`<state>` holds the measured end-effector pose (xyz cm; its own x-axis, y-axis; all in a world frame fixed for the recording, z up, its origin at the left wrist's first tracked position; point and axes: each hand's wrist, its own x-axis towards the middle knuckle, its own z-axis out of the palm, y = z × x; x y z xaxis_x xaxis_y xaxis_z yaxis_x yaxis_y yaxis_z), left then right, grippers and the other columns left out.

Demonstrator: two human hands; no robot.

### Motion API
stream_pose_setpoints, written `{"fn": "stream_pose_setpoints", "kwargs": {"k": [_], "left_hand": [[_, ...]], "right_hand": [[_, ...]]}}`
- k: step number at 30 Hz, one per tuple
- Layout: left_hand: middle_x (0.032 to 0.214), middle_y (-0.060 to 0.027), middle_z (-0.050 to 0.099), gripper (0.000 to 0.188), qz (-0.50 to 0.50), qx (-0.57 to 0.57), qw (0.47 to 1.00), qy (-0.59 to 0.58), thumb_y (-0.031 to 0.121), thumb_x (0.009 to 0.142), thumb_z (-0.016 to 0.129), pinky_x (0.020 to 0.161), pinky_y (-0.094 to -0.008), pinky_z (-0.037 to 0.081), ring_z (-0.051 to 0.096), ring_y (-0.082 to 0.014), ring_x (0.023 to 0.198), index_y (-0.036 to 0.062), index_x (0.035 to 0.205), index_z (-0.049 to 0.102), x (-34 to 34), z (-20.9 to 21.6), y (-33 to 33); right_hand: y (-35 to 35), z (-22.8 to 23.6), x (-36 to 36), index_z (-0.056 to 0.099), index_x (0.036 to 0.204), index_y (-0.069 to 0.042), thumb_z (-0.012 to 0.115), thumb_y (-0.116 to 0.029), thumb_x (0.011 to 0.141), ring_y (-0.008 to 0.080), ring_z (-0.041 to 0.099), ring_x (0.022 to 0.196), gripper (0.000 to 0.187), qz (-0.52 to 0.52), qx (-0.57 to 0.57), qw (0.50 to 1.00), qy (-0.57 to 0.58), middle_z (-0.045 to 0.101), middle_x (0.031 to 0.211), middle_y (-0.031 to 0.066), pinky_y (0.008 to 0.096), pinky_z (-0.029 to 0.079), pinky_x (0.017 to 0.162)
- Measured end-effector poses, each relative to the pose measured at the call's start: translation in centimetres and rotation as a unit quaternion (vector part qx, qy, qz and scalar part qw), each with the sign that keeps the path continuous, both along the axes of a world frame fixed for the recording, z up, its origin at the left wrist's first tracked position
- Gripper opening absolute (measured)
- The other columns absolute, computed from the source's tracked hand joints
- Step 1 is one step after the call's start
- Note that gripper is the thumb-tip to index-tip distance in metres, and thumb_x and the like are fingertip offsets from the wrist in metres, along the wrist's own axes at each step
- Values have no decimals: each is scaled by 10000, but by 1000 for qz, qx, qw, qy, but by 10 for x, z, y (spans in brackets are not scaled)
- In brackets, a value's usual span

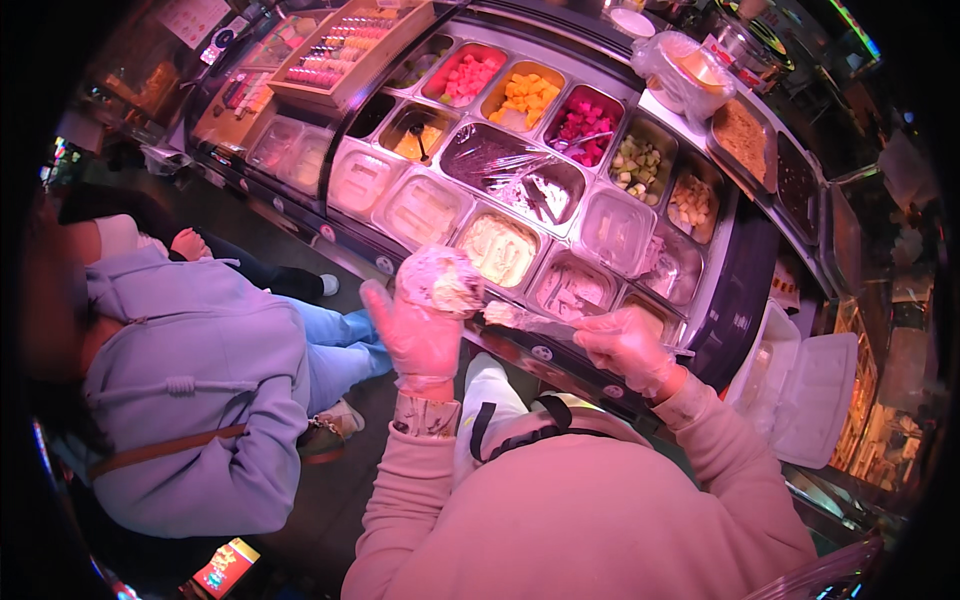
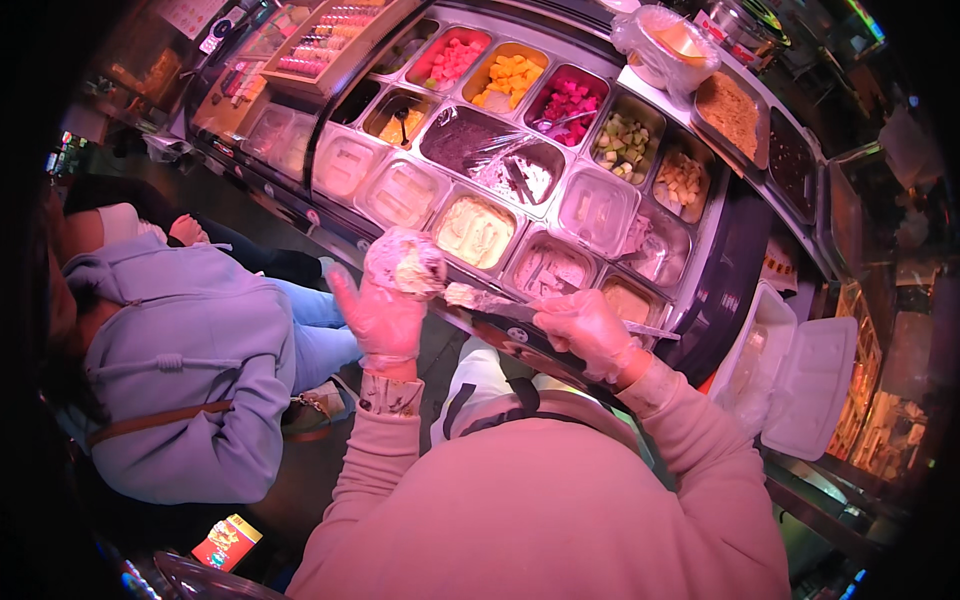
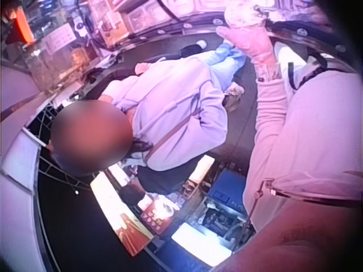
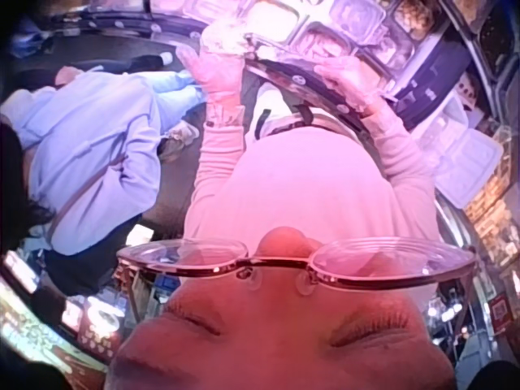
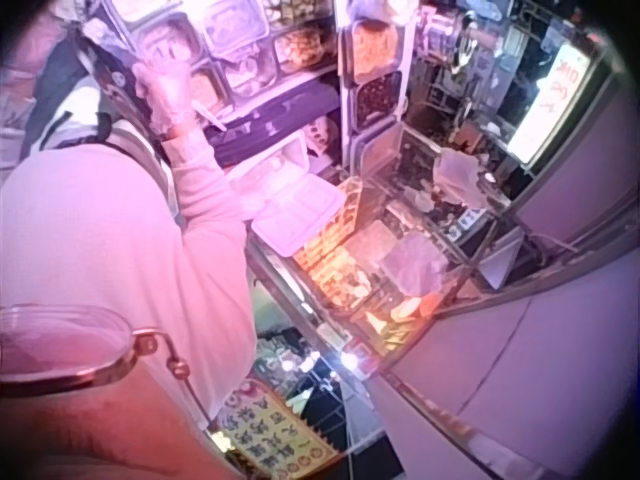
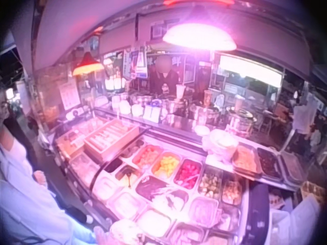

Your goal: The person scoops a white base from a refrigerated display into a plastic container, then adds various toppings including dark granules and colorful diced fruits. They use a spoon to transfer items and arrange them in the container.

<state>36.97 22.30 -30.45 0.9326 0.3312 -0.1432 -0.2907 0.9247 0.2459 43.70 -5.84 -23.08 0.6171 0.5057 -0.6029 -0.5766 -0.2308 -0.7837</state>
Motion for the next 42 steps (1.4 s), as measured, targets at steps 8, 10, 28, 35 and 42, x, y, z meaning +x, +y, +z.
{"fn": "stream_pose_setpoints", "kwargs": {"k": [8, 10, 28, 35, 42], "left_hand": [[1578, -351, 353, 1023, 40, -255, 966, -1, 426, 930, 778, 1182, -581, 404, 433, -459, 1411, -176, 1552, 234, -16, -51, 22], [1581, -372, 316, 1052, 27, -284, 959, -3, 380, 922, 798, 1190, -568, 397, 424, -446, 1419, -172, 1567, 177, -14, -48, 18], [1521, -317, 468, 769, 38, -135, 988, 57, 395, 1006, 692, 1174, -595, 418, 461, -463, 1418, -150, 1470, 411, 13, -55, 30], [1479, -286, 523, 831, 76, -94, 992, 31, 529, 993, 682, 1171, -535, 428, 527, -406, 1358, -131, 1442, 452, 53, 5, -8], [1589, -260, 421, 1062, 128, -28, 989, 64, 624, 913, 734, 1257, -534, 308, 430, -404, 1460, -128, 1542, 324, 66, 43, -17]], "right_hand": [[74, -122, 40, 617, 1182, 29, 515, -97, 1013, 417, 727, 829, 234, 166, -327, 751, -550, 718, 914, 256, 502, 593, 706], [89, -161, 41, 573, 1250, 29, 484, -101, 1028, 429, 729, 835, 272, 196, -338, 733, -557, 716, 928, 256, 517, 603, 715], [65, -79, 31, 708, 1183, 11, 577, -58, 950, 67, 420, 502, 276, -199, 99, 962, 159, 589, 756, -18, 196, 313, 461], [86, -36, -15, 528, 1482, 62, 586, 37, 927, 226, 615, 616, 558, 2, -81, 797, -599, 656, 870, 116, 319, 505, 530], [88, -58, -41, 463, 1506, 106, 629, 117, 801, 333, 731, 871, 724, 119, -175, 680, -702, 691, 1265, 225, 380, 609, 698]]}}
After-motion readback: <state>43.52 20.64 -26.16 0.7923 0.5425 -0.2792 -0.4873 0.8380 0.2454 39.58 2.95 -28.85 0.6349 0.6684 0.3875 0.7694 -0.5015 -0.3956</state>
